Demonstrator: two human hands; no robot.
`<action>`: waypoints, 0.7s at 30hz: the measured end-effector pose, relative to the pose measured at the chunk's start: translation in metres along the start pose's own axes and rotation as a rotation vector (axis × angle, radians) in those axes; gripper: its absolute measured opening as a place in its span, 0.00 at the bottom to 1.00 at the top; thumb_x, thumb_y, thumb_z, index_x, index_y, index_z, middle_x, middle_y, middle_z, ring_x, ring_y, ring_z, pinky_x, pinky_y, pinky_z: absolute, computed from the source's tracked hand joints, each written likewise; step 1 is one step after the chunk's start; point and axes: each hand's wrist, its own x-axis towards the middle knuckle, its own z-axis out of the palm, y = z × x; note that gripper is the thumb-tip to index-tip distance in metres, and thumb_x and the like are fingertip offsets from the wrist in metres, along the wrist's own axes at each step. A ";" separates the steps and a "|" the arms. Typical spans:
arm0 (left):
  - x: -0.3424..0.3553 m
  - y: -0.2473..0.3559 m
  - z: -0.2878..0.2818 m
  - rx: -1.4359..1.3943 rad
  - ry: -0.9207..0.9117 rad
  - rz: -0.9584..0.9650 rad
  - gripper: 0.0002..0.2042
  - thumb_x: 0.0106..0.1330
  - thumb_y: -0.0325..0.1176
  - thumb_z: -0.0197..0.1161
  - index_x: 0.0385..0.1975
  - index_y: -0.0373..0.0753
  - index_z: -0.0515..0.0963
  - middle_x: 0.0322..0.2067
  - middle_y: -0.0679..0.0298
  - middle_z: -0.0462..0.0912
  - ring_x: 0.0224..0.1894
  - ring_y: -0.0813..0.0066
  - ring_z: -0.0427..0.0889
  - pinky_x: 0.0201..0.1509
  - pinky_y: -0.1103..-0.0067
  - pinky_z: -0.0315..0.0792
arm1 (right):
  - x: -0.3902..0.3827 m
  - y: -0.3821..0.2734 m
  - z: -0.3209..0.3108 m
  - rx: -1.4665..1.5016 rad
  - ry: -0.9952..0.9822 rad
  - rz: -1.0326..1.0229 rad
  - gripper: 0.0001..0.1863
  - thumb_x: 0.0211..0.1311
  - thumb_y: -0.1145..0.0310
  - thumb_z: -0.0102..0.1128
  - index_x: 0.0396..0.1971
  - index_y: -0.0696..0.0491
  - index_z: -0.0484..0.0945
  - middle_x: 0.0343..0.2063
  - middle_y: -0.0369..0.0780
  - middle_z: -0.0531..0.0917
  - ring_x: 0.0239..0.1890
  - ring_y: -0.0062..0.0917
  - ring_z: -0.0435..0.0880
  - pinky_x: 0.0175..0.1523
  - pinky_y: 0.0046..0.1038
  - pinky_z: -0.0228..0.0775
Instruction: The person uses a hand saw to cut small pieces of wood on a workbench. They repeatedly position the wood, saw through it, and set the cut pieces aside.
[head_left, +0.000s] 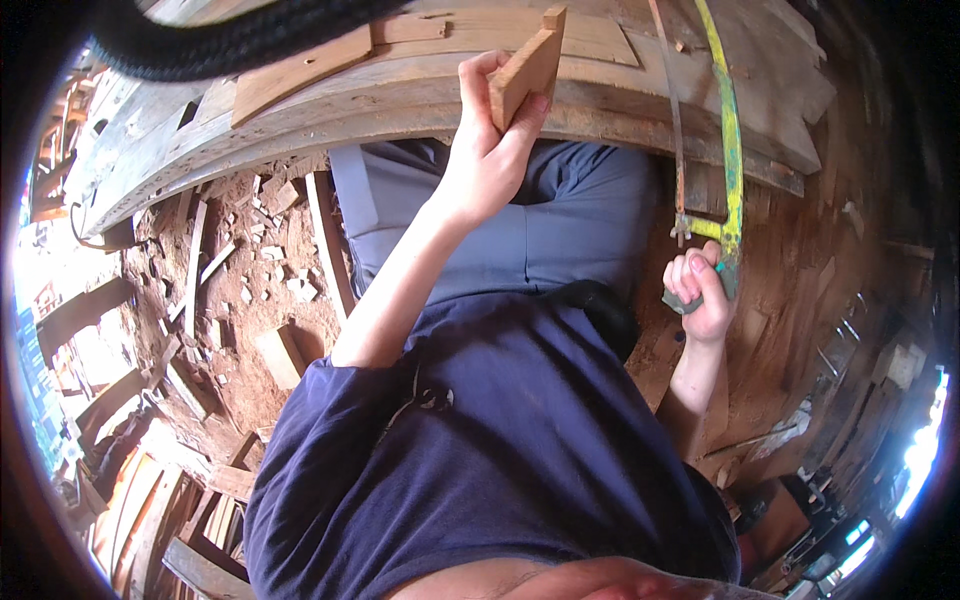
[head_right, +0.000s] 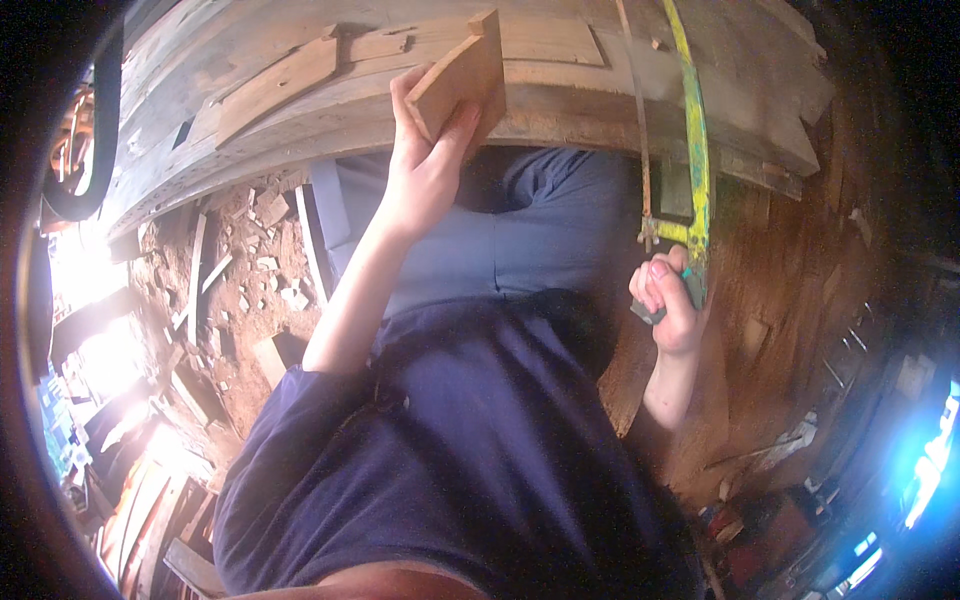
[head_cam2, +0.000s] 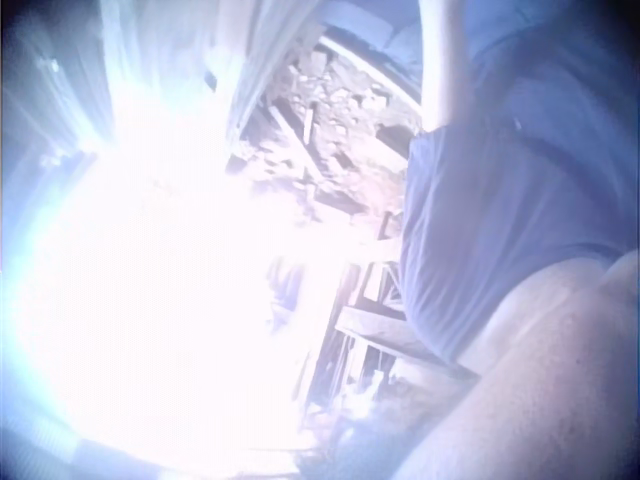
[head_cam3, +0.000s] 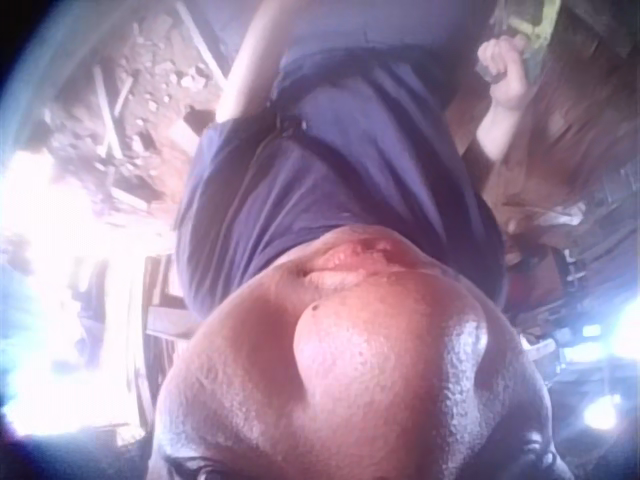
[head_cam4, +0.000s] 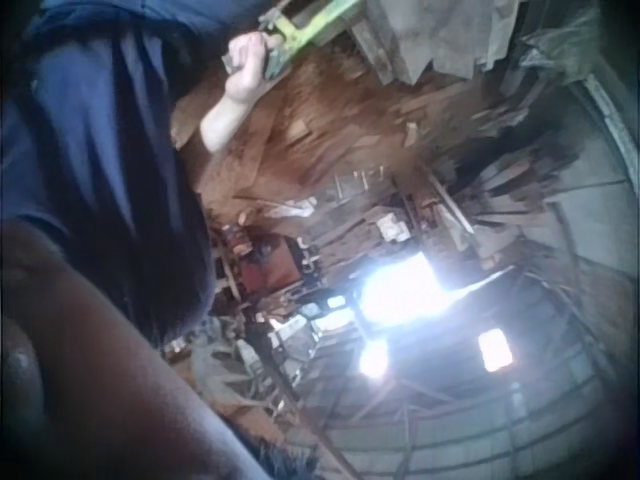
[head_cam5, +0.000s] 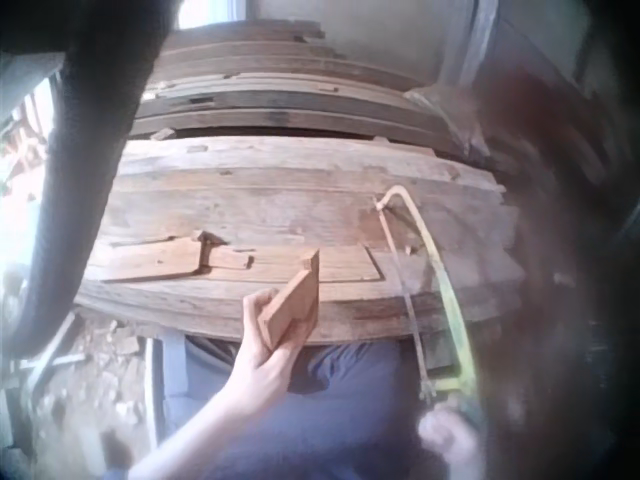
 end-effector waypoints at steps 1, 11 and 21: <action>0.006 0.001 -0.003 0.079 -0.026 0.059 0.21 0.78 0.29 0.57 0.63 0.41 0.55 0.57 0.50 0.75 0.59 0.65 0.76 0.64 0.72 0.70 | 0.000 0.000 0.000 0.005 -0.002 0.002 0.16 0.73 0.75 0.49 0.25 0.45 0.57 0.17 0.29 0.62 0.18 0.14 0.61 0.31 0.25 0.56; 0.071 -0.022 -0.003 1.000 -0.142 0.466 0.40 0.58 0.27 0.68 0.74 0.55 0.65 0.70 0.53 0.71 0.67 0.46 0.75 0.69 0.56 0.71 | 0.000 0.009 0.029 -0.157 0.124 -0.127 0.18 0.71 0.79 0.56 0.22 0.49 0.61 0.16 0.29 0.64 0.17 0.13 0.62 0.25 0.22 0.55; 0.056 -0.019 -0.008 1.333 -0.205 0.497 0.28 0.64 0.34 0.66 0.67 0.57 0.76 0.64 0.60 0.80 0.67 0.58 0.78 0.70 0.62 0.72 | 0.014 0.007 0.050 -0.138 0.006 -0.160 0.17 0.68 0.83 0.56 0.23 0.50 0.61 0.18 0.29 0.64 0.19 0.13 0.62 0.25 0.21 0.55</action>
